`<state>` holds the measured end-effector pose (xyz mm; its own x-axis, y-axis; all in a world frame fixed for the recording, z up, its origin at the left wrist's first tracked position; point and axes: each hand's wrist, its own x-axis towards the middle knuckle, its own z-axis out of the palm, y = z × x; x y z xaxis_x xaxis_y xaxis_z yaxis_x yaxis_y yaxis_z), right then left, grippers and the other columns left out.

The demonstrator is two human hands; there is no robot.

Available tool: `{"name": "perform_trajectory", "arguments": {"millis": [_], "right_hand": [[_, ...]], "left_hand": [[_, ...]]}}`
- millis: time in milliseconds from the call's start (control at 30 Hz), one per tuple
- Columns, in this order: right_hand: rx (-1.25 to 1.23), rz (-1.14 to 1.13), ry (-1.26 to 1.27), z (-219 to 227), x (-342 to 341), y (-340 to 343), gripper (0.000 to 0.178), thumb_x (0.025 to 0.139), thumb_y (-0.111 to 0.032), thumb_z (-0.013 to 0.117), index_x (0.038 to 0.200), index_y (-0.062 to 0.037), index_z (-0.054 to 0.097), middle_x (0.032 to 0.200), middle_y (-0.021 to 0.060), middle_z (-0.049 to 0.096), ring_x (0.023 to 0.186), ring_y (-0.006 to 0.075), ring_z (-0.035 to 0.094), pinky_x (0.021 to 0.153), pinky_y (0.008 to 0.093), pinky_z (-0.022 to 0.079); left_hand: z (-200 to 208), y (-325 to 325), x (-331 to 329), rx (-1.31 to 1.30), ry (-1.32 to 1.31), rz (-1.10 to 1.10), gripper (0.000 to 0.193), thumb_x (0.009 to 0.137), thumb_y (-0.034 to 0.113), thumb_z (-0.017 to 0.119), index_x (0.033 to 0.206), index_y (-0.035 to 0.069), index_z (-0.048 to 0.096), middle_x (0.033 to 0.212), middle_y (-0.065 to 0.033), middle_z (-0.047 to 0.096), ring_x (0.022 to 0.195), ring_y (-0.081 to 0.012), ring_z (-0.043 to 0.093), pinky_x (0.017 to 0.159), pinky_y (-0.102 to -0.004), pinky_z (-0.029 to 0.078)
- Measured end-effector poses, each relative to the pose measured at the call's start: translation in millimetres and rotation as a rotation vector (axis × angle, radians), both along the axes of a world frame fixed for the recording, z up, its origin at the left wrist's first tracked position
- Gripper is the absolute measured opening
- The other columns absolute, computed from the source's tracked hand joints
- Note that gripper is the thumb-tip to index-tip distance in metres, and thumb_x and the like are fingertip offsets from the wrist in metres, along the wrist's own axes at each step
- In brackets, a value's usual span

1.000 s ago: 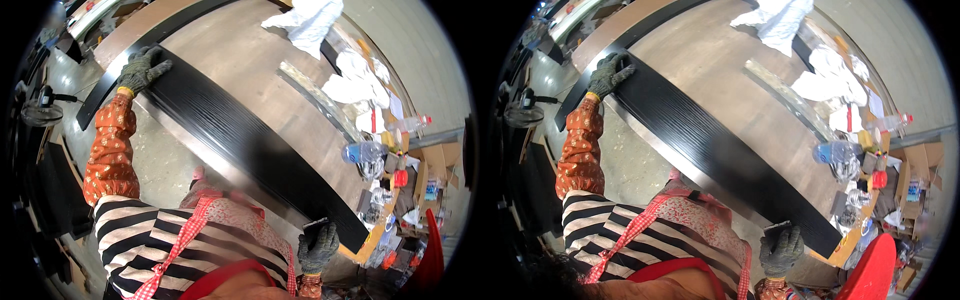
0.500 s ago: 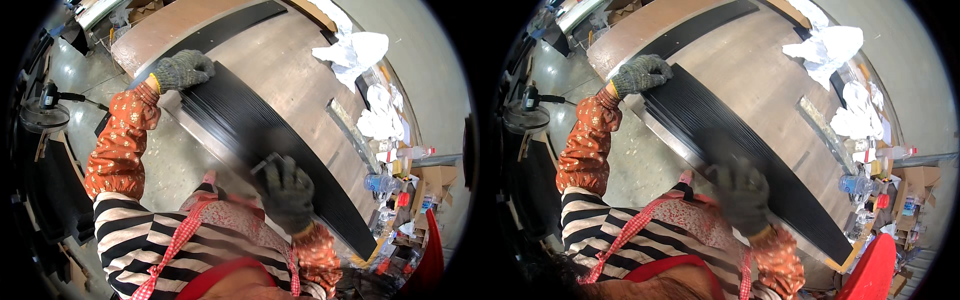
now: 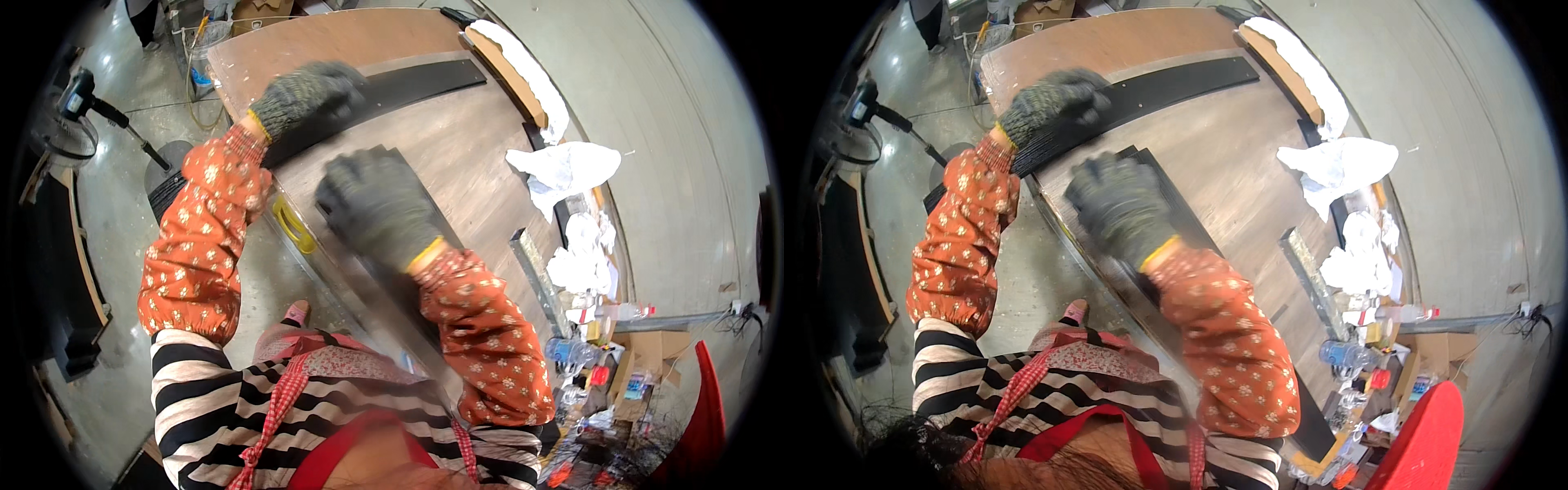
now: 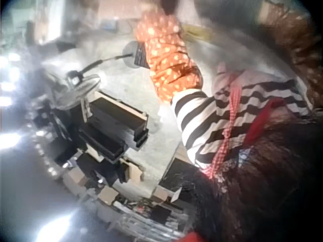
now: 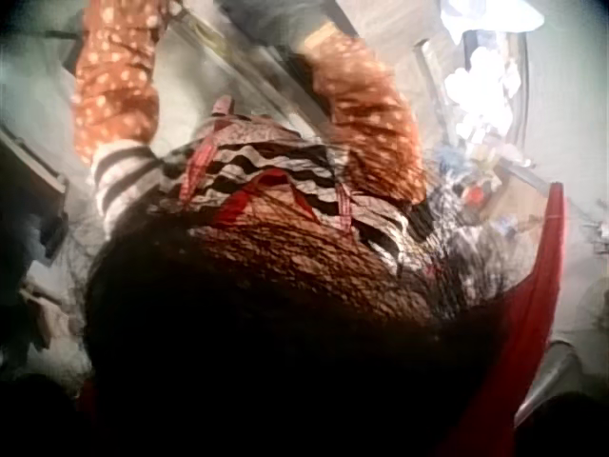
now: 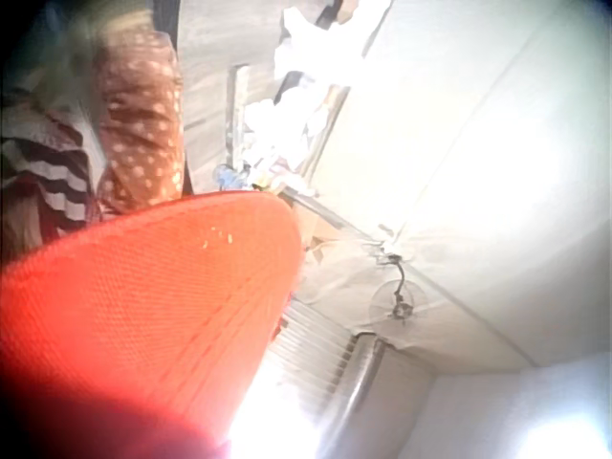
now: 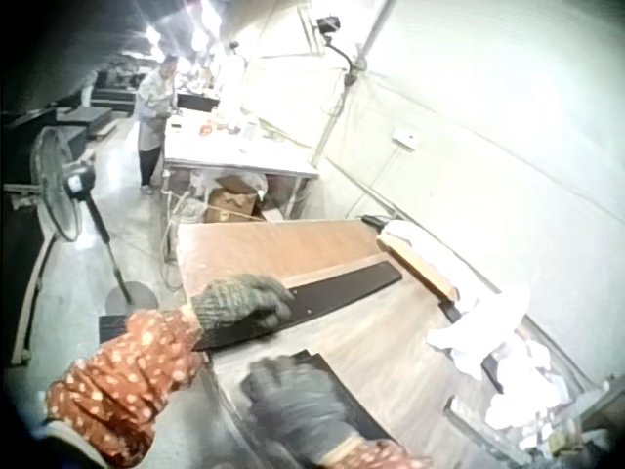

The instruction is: The person sands a long, black, ribbed wooden plank on a workbench using a sanding block. They repeatedly rub the block along the plank's surface and edges, occasionally wiping the plank with a white cloth to remove dust. The person handles the plank and the sanding block throughout the process.

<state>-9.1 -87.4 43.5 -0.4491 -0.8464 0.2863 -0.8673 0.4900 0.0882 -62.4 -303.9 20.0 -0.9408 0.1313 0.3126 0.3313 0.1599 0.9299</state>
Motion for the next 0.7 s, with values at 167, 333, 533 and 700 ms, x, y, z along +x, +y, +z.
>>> {"name": "perform_trajectory", "arguments": {"millis": [167, 333, 533, 700], "right_hand": [[-0.036, -0.518, -0.191, 41, -55, 69, 0.07, 0.088, -0.049, 0.066, 0.141, -0.005, 0.051, 0.119, 0.0193, 0.067, 0.1, 0.0373, 0.067, 0.089, 0.0468, 0.052], [-0.011, -0.369, -0.307, 34, -56, 58, 0.08, 0.087, -0.058, 0.064, 0.143, -0.0033, 0.049, 0.122, 0.0222, 0.066, 0.11, 0.0402, 0.063, 0.097, 0.0492, 0.048], [0.235, -0.295, -0.311, 24, -38, -4, 0.079, 0.087, -0.063, 0.06, 0.145, -0.011, 0.049, 0.127, 0.0184, 0.064, 0.112, 0.0385, 0.061, 0.097, 0.0463, 0.048], [0.145, -0.53, -0.343, 3, -97, 57, 0.079, 0.087, -0.061, 0.062, 0.145, -0.0091, 0.048, 0.124, 0.0217, 0.066, 0.112, 0.0413, 0.063, 0.099, 0.0477, 0.048]], "left_hand": [[-28, 58, 70, -0.51, 0.767, 0.514, 0.027, 0.094, 0.016, 0.058, 0.115, 0.001, 0.065, 0.097, -0.0113, 0.068, 0.087, -0.0257, 0.066, 0.082, -0.0386, 0.055], [-42, 207, 111, -0.296, 0.573, -0.53, 0.021, 0.082, 0.023, 0.065, 0.099, 0.012, 0.066, 0.092, -0.0125, 0.066, 0.084, -0.0287, 0.066, 0.076, -0.0431, 0.054], [-125, 292, 102, -0.016, 0.724, -0.339, 0.046, 0.089, 0.033, 0.06, 0.129, 0.01, 0.061, 0.131, -0.0165, 0.059, 0.127, -0.0371, 0.051, 0.112, -0.0456, 0.039], [-63, 261, 120, -0.666, 0.547, -0.309, 0.082, 0.074, 0.048, 0.073, 0.142, 0.007, 0.05, 0.153, -0.0175, 0.037, 0.138, -0.0466, 0.035, 0.114, -0.0485, 0.036]]}}
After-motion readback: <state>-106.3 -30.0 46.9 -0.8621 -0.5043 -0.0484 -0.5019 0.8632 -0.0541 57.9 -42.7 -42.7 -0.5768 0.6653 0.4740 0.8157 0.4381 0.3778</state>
